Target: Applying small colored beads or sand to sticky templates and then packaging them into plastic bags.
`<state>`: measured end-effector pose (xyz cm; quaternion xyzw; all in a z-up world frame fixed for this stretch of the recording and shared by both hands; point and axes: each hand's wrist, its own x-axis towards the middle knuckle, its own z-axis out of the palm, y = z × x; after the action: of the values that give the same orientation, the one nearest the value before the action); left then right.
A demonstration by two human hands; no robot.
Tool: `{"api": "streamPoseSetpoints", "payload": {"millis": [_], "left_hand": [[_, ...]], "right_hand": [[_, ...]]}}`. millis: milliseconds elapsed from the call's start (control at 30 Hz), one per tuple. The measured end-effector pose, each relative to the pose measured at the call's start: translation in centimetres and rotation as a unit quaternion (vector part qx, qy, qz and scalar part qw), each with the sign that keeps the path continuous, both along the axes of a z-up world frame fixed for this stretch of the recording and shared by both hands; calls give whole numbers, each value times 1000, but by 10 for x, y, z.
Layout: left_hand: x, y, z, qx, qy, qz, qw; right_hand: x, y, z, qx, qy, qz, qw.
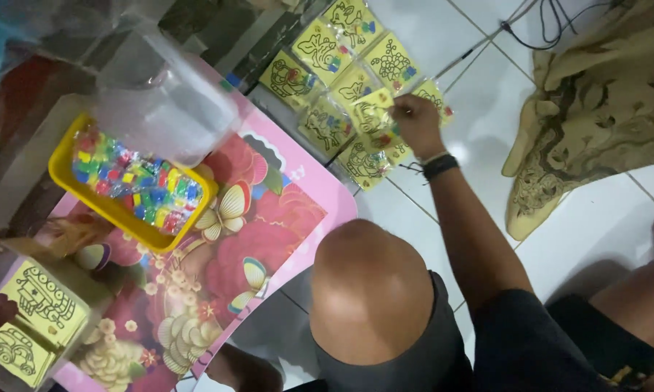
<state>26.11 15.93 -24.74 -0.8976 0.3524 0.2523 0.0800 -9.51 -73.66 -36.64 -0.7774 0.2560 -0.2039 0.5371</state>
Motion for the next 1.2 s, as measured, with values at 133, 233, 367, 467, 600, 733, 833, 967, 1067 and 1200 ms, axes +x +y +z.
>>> {"api": "streamPoseSetpoints", "payload": {"millis": [133, 233, 367, 467, 600, 733, 833, 967, 1067, 1200], "left_hand": [[-145, -39, -5, -141, 41, 244, 958], [-156, -131, 82, -333, 80, 508, 790], [-163, -172, 109, -299, 83, 491, 814], [-148, -30, 31, -351, 111, 433, 823], [-171, -108, 67, -413, -35, 135, 900], [-134, -122, 71, -220, 91, 545, 804], [-141, -90, 46, -274, 71, 529, 800], [-184, -197, 104, -372, 23, 473, 799], [-189, -220, 118, -373, 19, 441, 816], [-199, -268, 153, -393, 10, 407, 824]], "right_hand": [[48, 24, -34, -62, 34, 36, 997], [86, 40, -60, -73, 42, 40, 996], [138, 44, -78, -75, 35, 26, 996], [187, 38, -83, -4, 15, 5, 1000], [217, 38, -77, -104, -11, 62, 993], [235, 43, -94, -139, 77, 59, 986], [239, 47, -80, -98, 96, 73, 988], [241, 57, -33, 86, 184, 64, 977], [241, 59, -67, -83, 94, 37, 991], [206, 65, -61, -110, 56, -7, 992]]}}
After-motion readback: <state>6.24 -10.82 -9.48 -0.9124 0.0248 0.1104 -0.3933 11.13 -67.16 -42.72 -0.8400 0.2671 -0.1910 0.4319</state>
